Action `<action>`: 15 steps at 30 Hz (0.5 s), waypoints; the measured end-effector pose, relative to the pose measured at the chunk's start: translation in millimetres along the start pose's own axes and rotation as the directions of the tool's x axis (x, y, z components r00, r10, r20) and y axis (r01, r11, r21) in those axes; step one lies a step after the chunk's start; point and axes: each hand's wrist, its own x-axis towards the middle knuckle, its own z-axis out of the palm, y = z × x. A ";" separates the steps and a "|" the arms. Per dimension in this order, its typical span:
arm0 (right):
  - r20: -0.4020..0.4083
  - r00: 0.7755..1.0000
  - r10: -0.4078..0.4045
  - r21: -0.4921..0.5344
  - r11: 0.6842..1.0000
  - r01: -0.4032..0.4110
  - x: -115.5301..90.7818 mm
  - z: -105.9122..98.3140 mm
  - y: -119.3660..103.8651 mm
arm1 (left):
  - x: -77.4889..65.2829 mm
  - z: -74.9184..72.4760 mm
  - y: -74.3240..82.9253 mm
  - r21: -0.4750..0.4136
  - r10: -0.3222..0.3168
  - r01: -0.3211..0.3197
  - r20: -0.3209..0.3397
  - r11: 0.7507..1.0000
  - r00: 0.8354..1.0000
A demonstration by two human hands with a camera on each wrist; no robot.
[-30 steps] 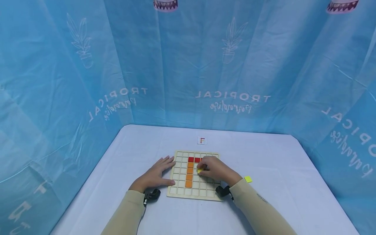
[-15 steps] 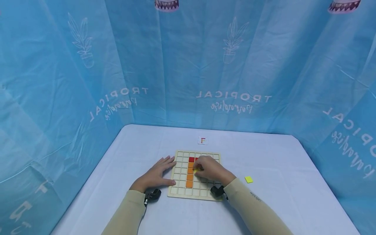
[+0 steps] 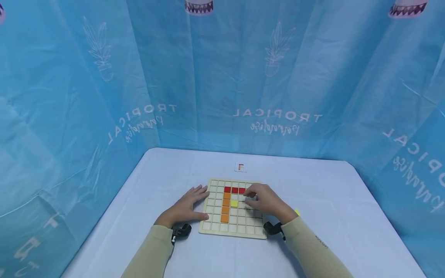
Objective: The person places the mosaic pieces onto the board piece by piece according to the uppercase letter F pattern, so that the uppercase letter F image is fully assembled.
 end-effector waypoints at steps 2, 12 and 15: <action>-0.044 0.998 0.050 0.019 0.999 -0.049 -10.9 -9.3 9.4 | 0.1 0.4 0.3 0.005 -0.003 0.003 0.000 1.000 1.000; -0.123 0.973 0.195 0.111 0.977 -0.182 -78.6 -52.8 69.2 | -0.4 1.1 3.5 -0.001 -0.031 0.031 0.002 1.000 1.000; -0.059 0.966 0.253 0.146 0.959 -0.242 -96.5 -61.4 80.5 | -0.2 2.1 3.4 -0.002 -0.035 0.035 0.000 0.999 0.999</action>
